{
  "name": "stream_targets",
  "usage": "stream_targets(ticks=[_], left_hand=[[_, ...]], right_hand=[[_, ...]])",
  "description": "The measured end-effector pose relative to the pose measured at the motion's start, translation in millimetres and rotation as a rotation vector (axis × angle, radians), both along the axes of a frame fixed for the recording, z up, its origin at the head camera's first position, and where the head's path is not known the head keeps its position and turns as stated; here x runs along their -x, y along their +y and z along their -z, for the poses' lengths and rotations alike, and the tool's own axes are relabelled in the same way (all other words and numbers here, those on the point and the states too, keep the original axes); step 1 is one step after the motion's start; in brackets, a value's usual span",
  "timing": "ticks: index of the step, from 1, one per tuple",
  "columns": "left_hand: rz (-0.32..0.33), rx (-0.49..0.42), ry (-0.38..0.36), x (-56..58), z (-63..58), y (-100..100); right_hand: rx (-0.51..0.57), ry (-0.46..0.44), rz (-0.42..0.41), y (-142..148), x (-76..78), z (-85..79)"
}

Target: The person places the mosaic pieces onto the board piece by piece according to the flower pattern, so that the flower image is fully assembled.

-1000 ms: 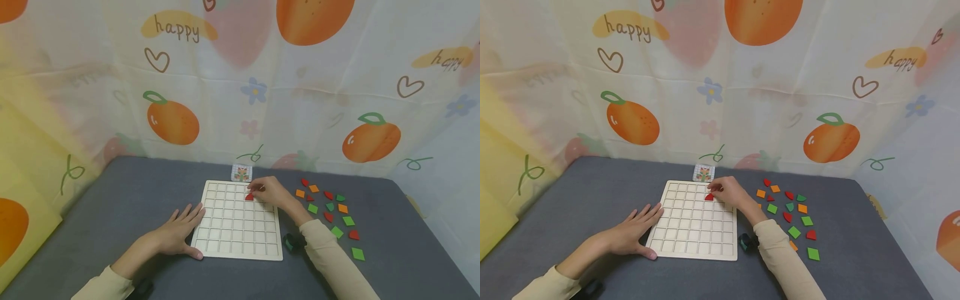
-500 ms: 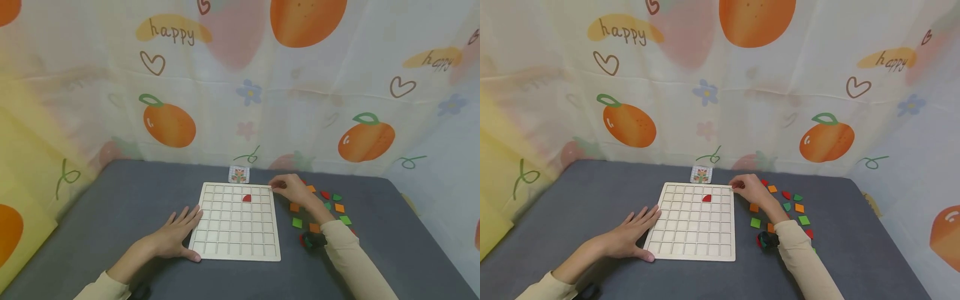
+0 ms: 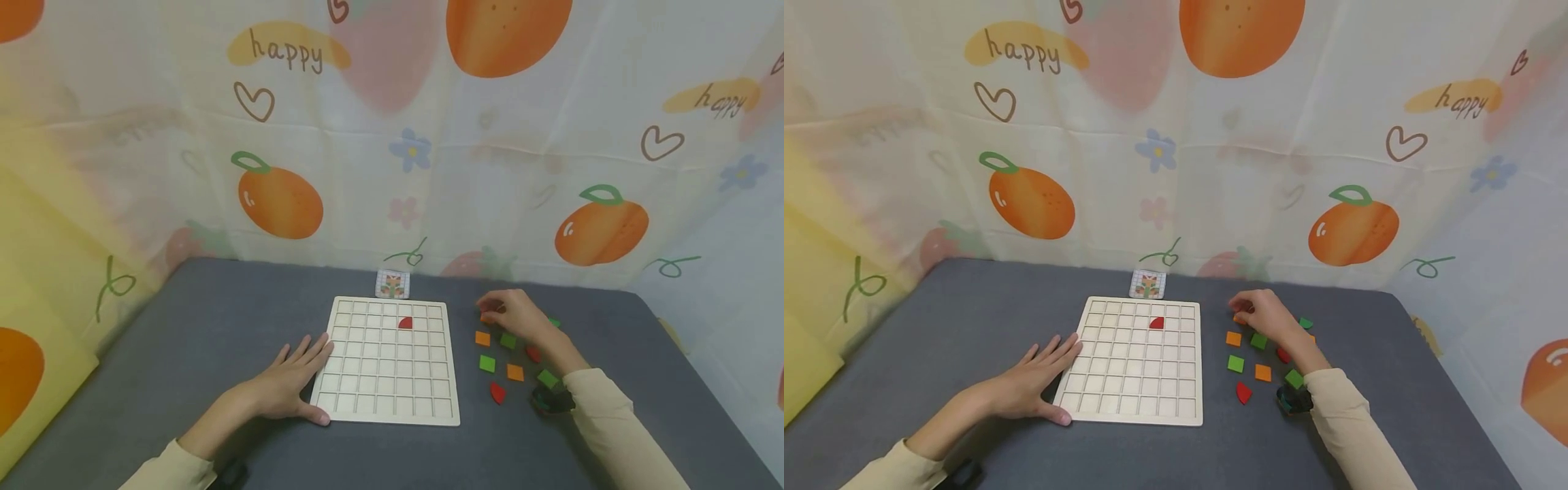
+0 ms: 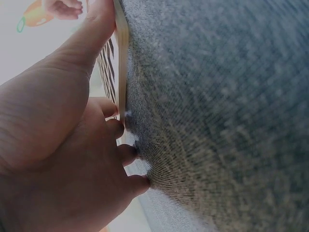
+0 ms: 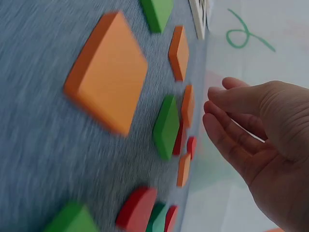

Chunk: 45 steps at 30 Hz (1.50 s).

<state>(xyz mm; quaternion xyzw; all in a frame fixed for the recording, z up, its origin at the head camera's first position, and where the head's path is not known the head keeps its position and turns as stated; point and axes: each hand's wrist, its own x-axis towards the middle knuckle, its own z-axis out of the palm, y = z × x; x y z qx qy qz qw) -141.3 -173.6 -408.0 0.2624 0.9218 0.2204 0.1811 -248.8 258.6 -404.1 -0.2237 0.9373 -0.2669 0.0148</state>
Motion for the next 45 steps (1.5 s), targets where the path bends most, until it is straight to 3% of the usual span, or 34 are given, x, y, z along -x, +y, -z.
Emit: stream_targets(ticks=[21,38,45], left_hand=[[-0.014,-0.052,-0.007,-1.4,4.8,-6.5],[-0.005,-0.062,-0.018,0.7,4.3,-5.3],[-0.008,-0.056,-0.023,0.8,2.6,-2.8]], right_hand=[[-0.012,-0.019,-0.03,27.6,-9.4,9.5],[-0.032,-0.024,0.017,32.9,-12.5,-1.1],[-0.031,0.021,0.022,39.0,-10.9,-0.6]])
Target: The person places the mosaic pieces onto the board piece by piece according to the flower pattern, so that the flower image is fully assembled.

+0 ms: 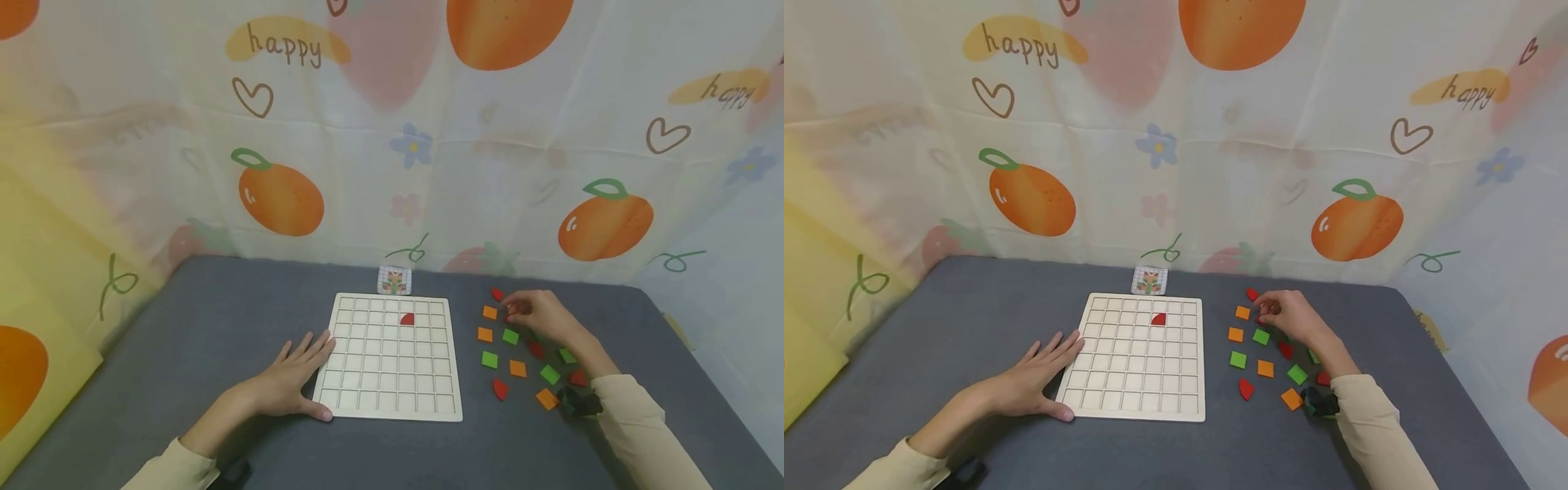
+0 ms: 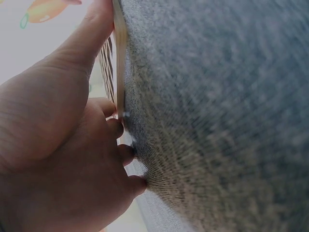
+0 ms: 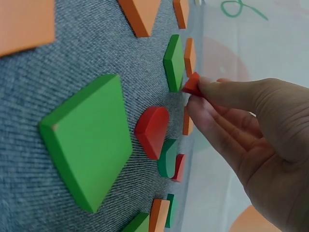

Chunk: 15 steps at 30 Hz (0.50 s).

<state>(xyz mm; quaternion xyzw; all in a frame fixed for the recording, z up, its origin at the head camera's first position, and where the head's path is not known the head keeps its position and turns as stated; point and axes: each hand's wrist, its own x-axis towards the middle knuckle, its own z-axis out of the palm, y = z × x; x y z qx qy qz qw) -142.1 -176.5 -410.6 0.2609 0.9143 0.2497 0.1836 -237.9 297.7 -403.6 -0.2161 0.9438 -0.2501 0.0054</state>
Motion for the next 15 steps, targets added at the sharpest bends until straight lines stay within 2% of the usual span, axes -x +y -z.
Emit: stream_targets(ticks=[15], left_hand=[[-0.003,0.006,0.007,-0.1,-0.2,0.8]], right_hand=[[0.062,0.027,-0.013,-19.2,-1.0,-6.2]])
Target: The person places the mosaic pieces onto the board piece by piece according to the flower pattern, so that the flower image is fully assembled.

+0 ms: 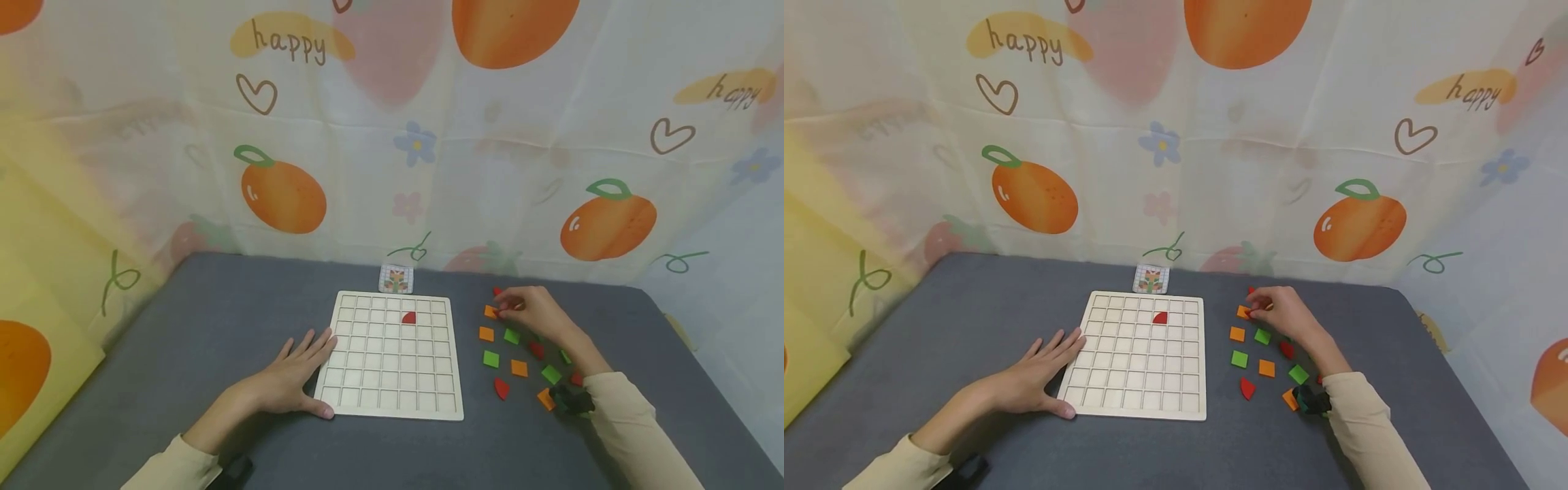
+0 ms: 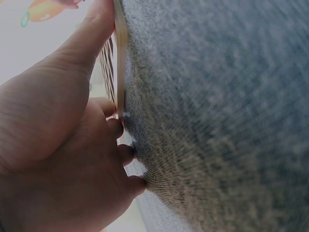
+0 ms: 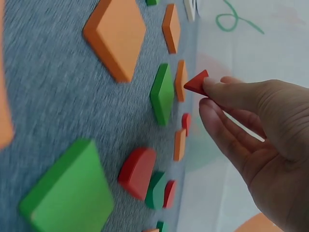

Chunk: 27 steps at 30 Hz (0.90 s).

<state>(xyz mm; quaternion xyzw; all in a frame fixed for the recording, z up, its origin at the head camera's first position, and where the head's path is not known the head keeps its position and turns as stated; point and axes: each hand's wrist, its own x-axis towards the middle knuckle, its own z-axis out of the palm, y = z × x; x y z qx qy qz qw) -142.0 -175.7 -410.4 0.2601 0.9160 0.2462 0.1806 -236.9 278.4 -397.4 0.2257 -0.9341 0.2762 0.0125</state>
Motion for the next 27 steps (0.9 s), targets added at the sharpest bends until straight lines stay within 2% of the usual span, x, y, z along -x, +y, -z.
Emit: stream_targets(ticks=[6,14,21,27], left_hand=[[0.004,0.002,0.003,0.0,0.6,0.3],[-0.003,-0.004,-0.002,-0.2,2.8,-1.3],[-0.002,-0.006,0.0,-0.5,2.5,-1.5],[-0.002,-0.01,0.011,-0.2,3.8,-1.1]], right_hand=[[0.012,-0.006,-0.021,-12.7,2.1,-1.5],[0.056,-0.07,-0.018,-36.6,5.5,-3.8],[0.075,-0.014,-0.069,-56.4,10.3,0.1],[0.094,-0.003,-0.087,-74.8,10.8,3.8]])
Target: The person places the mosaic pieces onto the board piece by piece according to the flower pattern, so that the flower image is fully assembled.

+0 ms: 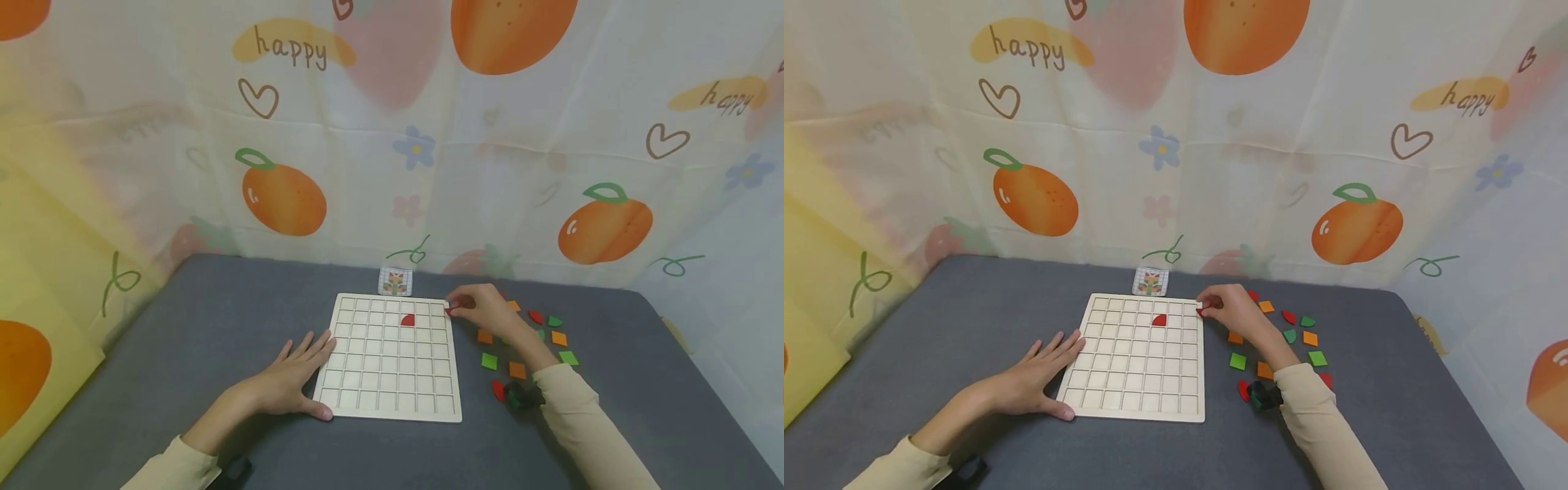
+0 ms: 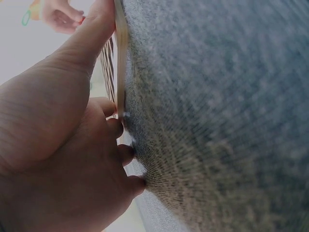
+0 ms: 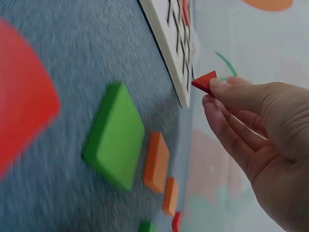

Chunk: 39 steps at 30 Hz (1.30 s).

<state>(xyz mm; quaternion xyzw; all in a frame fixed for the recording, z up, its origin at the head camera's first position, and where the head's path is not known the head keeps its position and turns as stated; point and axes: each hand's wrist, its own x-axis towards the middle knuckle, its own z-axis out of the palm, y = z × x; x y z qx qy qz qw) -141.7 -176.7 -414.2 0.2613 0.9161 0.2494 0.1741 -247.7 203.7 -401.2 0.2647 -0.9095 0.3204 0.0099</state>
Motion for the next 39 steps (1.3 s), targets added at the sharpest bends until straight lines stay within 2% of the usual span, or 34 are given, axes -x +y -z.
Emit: stream_targets(ticks=[6,17,25,32,39], left_hand=[[0.005,0.002,-0.008,-3.4,2.1,0.6],[0.019,0.052,-0.015,-4.4,-6.4,4.1],[0.035,0.02,-0.008,-2.0,1.6,-1.4],[0.019,0.041,-0.008,-1.5,-3.8,1.9],[0.015,0.046,-0.002,0.1,-5.4,1.7]], right_hand=[[0.004,-0.047,-0.037,-17.6,-1.7,6.4],[0.039,-0.023,-0.082,-52.2,0.7,6.8],[0.071,-0.052,-0.111,-85.2,2.0,10.8],[0.076,-0.08,-0.099,-90.5,6.2,15.7],[0.045,-0.079,-0.108,-93.3,10.5,12.5]])
